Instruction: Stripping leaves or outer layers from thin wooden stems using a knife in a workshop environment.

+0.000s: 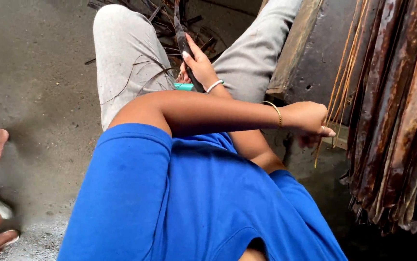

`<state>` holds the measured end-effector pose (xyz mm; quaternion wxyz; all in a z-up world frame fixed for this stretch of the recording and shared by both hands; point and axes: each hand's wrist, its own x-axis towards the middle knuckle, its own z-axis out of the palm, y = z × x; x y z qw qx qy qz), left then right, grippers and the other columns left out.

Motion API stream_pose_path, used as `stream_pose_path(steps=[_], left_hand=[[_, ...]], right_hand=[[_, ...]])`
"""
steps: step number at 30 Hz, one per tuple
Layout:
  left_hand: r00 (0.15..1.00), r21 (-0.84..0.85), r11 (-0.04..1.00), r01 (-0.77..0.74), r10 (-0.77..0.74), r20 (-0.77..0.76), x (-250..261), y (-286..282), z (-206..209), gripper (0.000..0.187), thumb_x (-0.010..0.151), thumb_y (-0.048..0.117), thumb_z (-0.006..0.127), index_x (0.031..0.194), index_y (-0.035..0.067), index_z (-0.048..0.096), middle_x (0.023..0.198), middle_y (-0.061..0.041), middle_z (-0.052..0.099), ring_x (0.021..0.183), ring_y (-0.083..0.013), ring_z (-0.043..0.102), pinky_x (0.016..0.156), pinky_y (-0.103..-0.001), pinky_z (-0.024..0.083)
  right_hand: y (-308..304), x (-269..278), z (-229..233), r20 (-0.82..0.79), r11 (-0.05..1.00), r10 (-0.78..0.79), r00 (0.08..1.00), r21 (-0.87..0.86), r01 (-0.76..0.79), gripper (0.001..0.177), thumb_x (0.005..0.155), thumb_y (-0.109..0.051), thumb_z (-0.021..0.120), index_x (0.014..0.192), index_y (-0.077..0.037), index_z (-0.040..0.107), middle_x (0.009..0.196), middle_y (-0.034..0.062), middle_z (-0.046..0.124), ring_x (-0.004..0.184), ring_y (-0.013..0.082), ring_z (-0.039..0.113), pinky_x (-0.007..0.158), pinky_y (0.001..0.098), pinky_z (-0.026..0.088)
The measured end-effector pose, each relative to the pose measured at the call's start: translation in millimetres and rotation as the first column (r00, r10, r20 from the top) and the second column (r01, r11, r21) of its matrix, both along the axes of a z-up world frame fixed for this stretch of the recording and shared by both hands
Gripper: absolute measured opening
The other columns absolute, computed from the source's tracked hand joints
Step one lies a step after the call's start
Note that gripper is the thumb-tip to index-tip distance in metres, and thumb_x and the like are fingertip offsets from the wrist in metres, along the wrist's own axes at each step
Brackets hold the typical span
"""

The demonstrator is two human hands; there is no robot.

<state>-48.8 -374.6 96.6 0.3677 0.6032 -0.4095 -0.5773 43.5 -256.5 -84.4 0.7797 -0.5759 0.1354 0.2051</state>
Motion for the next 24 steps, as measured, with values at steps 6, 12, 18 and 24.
stream_pose_path(steps=[6,12,18,24], left_hand=[[0.817,-0.019,0.929,0.370,-0.316,0.482,-6.1,5.1,18.4,0.063,0.100,0.061,0.051,0.052,0.022,0.065,0.051,0.005,0.069,0.051,-0.0103,0.072,0.071,-0.024,0.058],[0.748,-0.059,0.991,-0.117,0.049,-0.661,-74.8,-74.9,12.7,0.035,0.090,0.030,0.050,0.105,-0.001,0.056,0.107,-0.022,0.072,0.071,-0.0335,0.080,0.064,-0.033,0.064],[0.480,0.224,0.951,-0.216,0.303,-0.823,-98.5,-130.3,8.6,0.028,0.100,0.017,0.040,0.087,-0.007,0.045,0.070,-0.039,0.073,0.073,-0.0426,0.077,0.050,-0.031,0.057],[0.637,0.218,0.943,-0.251,0.330,-0.697,-80.7,-129.6,13.1,0.043,0.096,0.021,0.051,0.101,-0.020,0.062,0.094,-0.030,0.076,0.058,-0.0408,0.076,0.048,-0.038,0.060]], right_hand=[[0.7,3.1,-22.7,0.036,0.999,0.050,0.998,0.019,-0.051,0.064,0.110,-0.018,0.044,0.166,-0.028,0.015,0.069,0.0107,0.062,0.050,0.0176,0.057,0.048,0.0305,0.053],[1.9,3.2,-19.9,0.009,0.997,0.072,0.997,-0.032,-0.071,0.063,0.110,-0.018,0.043,0.166,-0.029,0.016,0.070,0.0088,0.063,0.049,0.0152,0.058,0.047,0.0289,0.055],[-0.3,1.3,-13.8,0.033,0.996,0.078,0.996,-0.050,-0.076,0.063,0.110,-0.018,0.044,0.166,-0.028,0.015,0.070,0.0089,0.065,0.050,0.0154,0.060,0.045,0.0283,0.054],[2.8,-2.1,14.1,-0.011,0.989,0.097,0.995,-0.110,-0.098,0.062,0.110,-0.019,0.042,0.166,-0.028,0.016,0.070,0.0063,0.064,0.051,0.0124,0.060,0.048,0.0260,0.054]])
